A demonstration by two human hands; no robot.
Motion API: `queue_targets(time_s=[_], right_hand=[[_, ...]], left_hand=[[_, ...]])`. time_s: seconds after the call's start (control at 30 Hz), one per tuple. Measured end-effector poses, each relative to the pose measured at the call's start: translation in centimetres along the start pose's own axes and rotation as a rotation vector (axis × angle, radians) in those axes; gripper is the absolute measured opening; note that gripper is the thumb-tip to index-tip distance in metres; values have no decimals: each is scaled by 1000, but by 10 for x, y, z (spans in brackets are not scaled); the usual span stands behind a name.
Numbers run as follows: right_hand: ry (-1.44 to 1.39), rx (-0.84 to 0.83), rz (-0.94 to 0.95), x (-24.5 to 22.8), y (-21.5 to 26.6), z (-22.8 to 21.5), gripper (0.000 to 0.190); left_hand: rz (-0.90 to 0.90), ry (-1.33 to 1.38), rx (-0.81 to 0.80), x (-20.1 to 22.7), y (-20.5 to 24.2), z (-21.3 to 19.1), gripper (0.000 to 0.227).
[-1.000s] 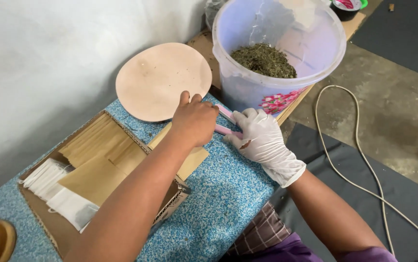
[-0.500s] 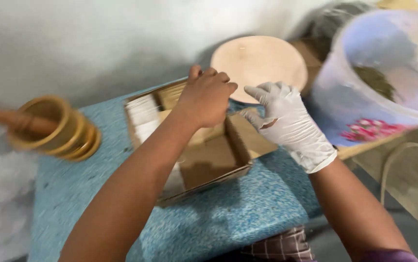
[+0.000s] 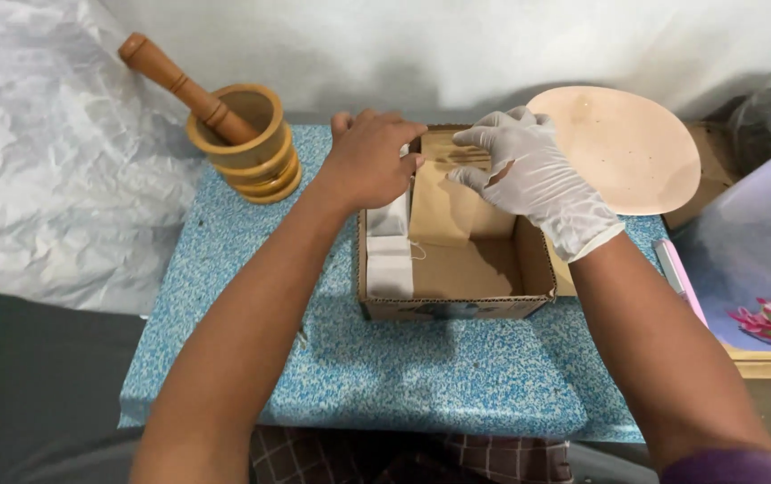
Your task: Sealing tea pouches with a heat sealer and placing them into a cardboard box.
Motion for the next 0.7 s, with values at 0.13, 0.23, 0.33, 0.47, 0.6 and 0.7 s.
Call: queue_targets(time_s=[0.13, 0.23, 0.33, 0.47, 0.6, 0.7], right_hand=[[-28, -35, 42, -1, -4, 9, 31], [-37, -57, 86, 8, -5, 22, 30], [-48, -57, 98, 9, -4, 22, 23], [-155, -31, 112, 5, 2, 11, 12], [-189, -41, 131, 11, 5, 12, 9], [-185, -48, 132, 7, 7, 8, 8]], left_hand=[[-19, 23, 3, 1, 12, 5, 41], [-41, 99, 2, -1, 17, 17, 46], [-56, 148, 2, -1, 19, 22, 53], [-108, 229, -22, -4, 17, 31, 56], [-153, 340, -25, -10, 13, 36, 49], [-156, 391, -5, -13, 10, 40, 42]])
Point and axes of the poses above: each hand's wrist, its own y-axis away from the middle knuckle, its own z-axis out of the palm, x = y × z, the point moved 10 cm from there along -y, towards the middle knuckle
